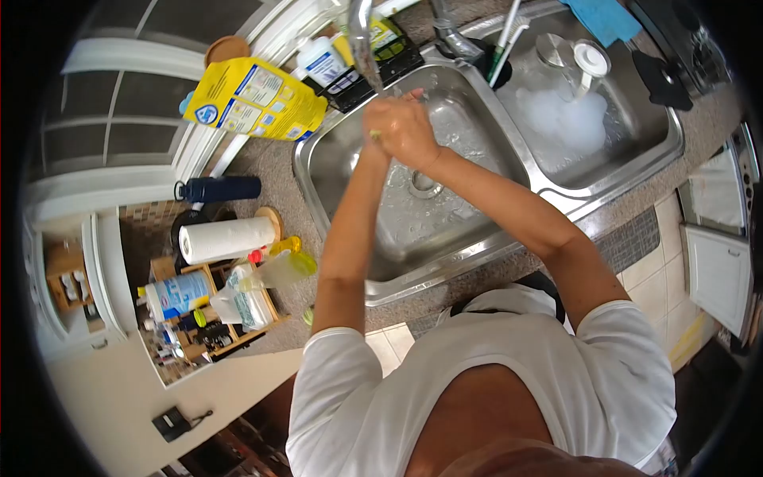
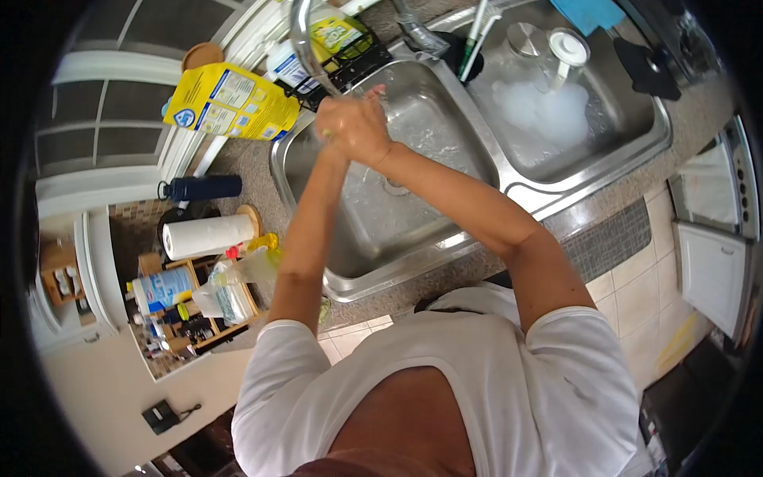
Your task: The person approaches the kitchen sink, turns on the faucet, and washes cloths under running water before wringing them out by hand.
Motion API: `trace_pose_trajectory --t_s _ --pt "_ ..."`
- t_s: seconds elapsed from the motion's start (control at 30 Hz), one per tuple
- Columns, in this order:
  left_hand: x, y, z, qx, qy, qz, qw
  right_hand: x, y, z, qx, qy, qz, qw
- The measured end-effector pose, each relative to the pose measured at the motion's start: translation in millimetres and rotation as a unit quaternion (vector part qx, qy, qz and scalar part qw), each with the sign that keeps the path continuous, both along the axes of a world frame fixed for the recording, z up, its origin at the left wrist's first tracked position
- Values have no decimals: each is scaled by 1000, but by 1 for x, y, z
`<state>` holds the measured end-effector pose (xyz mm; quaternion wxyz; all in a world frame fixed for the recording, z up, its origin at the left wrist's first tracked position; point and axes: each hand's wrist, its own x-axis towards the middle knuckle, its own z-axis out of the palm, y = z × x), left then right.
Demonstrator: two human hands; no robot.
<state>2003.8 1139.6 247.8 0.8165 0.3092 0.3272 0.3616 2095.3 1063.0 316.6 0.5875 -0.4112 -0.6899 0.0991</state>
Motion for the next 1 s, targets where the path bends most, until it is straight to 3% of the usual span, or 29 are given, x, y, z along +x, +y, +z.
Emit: trace_pose_trajectory --t_s 0.1,0.17,0.2,0.33,0.43,0.53,0.63,0.73,0.83,0.9,1.0 --pt "-4 9 4 5 85 -175 981 -8 -9 -22 133 -40 -14 990" --pt "4 0 39 -89 108 -271 952 -8 -25 -19 141 -95 23 985" --pt "15 -8 57 -83 164 -310 933 -8 -30 -20 139 -138 43 980" --pt "28 2 62 -55 292 -390 871 -16 -34 -34 107 -321 40 940" --pt "32 10 57 20 354 -412 839 -22 -26 -41 105 -387 6 916" --pt "38 12 51 73 399 -398 823 -31 -17 -44 -37 -509 85 856" --pt "40 10 35 122 450 -381 799 -62 6 -95 79 -399 20 914" --pt "40 1 13 197 504 -367 757 -63 0 -99 -16 -325 23 945" --pt "44 -13 3 263 549 -353 711 -51 -7 -80 -261 -334 135 895" --pt "44 -22 -1 287 579 -354 676 -103 16 -151 -227 -235 80 942" --pt "47 -31 -7 326 617 -370 613 -109 11 -173 -131 -177 -18 975"
